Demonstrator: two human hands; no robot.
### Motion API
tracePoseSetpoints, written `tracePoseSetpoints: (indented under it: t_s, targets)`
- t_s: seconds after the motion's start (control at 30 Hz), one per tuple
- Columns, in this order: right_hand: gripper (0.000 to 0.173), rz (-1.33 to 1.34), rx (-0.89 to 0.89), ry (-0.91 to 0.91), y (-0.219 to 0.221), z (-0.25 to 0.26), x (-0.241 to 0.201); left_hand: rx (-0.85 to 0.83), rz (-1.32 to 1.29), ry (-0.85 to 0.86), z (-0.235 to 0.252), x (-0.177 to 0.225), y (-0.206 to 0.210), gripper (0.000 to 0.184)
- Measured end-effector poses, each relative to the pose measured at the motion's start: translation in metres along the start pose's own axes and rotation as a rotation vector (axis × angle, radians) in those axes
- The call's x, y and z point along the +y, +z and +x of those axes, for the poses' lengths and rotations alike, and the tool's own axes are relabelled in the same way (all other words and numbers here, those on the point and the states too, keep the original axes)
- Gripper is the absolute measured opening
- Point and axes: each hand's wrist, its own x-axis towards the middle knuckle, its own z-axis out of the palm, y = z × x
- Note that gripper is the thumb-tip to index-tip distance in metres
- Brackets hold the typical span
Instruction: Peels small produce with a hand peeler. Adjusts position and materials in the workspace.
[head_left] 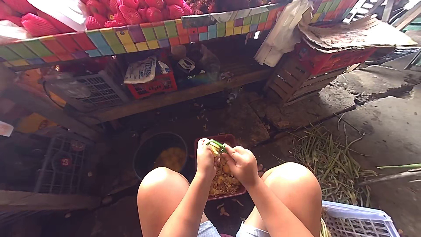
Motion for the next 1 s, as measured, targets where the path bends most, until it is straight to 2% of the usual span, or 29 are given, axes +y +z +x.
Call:
tracePoseSetpoints:
  t_s: [0.1,0.17,0.3,0.43,0.5,0.57,0.7,0.83,0.9,1.0]
  targets:
    - [0.027,-0.046,-0.1,0.179,0.001,0.005,0.018,-0.081,0.038,0.046,-0.007,0.003,0.0,0.019]
    - [0.028,0.021,-0.071,0.249,0.001,0.006,0.019,-0.083,0.023,0.053,-0.006,0.006,-0.001,0.019]
    - [0.026,0.088,0.045,0.204,-0.005,0.008,0.011,-0.111,-0.127,-0.067,0.006,0.001,-0.012,0.018]
    - [0.026,0.118,0.014,0.082,-0.008,0.005,0.0,-0.023,-0.151,-0.11,0.008,-0.003,-0.006,0.037]
    - [0.026,0.082,-0.019,-0.01,-0.006,0.004,-0.001,-0.01,-0.127,-0.047,0.007,-0.007,-0.004,0.027]
    - [0.027,0.051,-0.049,0.005,-0.004,0.005,0.005,-0.001,-0.036,-0.006,0.006,-0.006,-0.003,0.018]
    - [0.026,0.009,-0.075,0.166,-0.006,0.008,0.02,-0.025,0.084,0.16,0.002,-0.004,-0.002,0.021]
    - [0.025,0.164,-0.036,0.113,-0.015,0.008,0.001,0.012,0.19,0.289,0.008,-0.012,-0.006,0.013]
    - [0.025,0.116,-0.069,0.08,-0.019,0.006,-0.006,-0.003,0.245,0.332,0.009,-0.016,-0.009,0.016]
    - [0.027,-0.084,-0.176,0.213,-0.024,0.01,0.003,-0.033,0.217,0.307,0.0,-0.012,-0.007,0.02]
